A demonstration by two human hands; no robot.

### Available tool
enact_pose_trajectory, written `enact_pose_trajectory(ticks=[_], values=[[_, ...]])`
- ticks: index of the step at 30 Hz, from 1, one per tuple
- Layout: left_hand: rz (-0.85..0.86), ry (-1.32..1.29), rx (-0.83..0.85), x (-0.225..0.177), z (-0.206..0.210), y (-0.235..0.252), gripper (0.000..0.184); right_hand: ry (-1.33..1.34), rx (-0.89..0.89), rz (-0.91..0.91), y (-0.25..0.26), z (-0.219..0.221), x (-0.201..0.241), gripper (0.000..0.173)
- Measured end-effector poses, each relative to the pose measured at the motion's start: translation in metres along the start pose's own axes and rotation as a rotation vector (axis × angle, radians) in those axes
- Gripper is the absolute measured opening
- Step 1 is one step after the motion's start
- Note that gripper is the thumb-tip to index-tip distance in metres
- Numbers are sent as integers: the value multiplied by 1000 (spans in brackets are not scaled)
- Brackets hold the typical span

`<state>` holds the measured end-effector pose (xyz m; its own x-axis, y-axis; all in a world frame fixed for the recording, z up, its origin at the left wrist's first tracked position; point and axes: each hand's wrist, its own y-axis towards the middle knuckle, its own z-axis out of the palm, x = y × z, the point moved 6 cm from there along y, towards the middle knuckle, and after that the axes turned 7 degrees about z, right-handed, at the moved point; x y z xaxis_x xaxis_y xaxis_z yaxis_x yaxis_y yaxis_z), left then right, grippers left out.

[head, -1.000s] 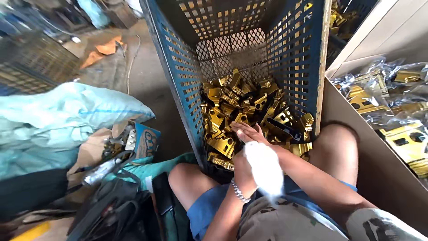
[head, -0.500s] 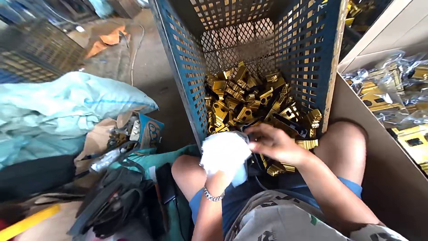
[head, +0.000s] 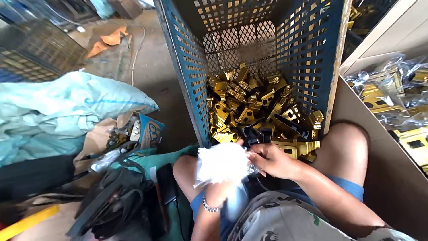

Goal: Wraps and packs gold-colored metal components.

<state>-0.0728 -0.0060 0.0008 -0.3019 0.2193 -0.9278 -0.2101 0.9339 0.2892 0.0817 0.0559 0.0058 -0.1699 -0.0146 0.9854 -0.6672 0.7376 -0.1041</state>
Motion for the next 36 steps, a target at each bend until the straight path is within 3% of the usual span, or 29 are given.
enact_pose_trajectory(ticks=[2, 4, 6, 8, 10, 12, 14, 15, 17, 19, 23, 25, 27, 28, 31, 32, 34, 36], values=[[133, 406, -194, 16, -36, 8, 45, 140, 122, 102, -5, 1, -7, 11], [126, 347, -390, 27, -69, 12, 45, 247, 89, 137, -7, -2, -11, 6], [54, -54, -238, 14, -60, 11, 47, 228, -28, 76, 2, 0, -8, 27], [-3, -288, 48, -8, -22, -2, 50, 78, 9, -126, 10, 17, 4, 31], [-13, -345, 50, -10, -17, -10, 34, -32, 110, -301, 21, 26, 20, 39], [17, -267, -200, 5, -48, -10, 28, 71, 100, -139, 42, 14, 16, 38], [45, -115, -402, 11, -75, -10, 33, 186, -68, 144, 74, -3, -11, 21], [55, -74, -465, 11, -81, -9, 33, 176, -119, 276, 93, -4, -26, 22], [88, -104, -517, 9, -80, -3, 35, 139, -64, 497, 125, 13, -54, 52], [80, -174, -540, 15, -75, 2, 36, 70, 3, 566, 140, 34, -75, 65], [7, -167, -581, 24, -72, 10, 41, -186, 14, 471, 130, 26, -65, 61], [-32, -167, -573, 29, -68, 10, 43, -276, -41, 440, 110, 0, -53, 46], [-58, -184, -548, 30, -61, 15, 42, -79, -142, 297, 80, -33, -37, 25], [-70, -197, -533, 30, -57, 17, 39, 88, -172, 197, 61, -48, -27, 29], [-117, -194, -512, 26, -39, 20, 42, 339, -40, 69, 22, -73, -9, 97], [-132, -194, -498, 26, -32, 22, 45, 356, 12, 89, 15, -72, -11, 102], [-124, -226, -467, 28, -19, 29, 51, 409, -22, 121, 4, -69, -17, 74], [-103, -231, -472, 28, -10, 33, 57, 490, -167, 121, -8, -70, -18, 50]])
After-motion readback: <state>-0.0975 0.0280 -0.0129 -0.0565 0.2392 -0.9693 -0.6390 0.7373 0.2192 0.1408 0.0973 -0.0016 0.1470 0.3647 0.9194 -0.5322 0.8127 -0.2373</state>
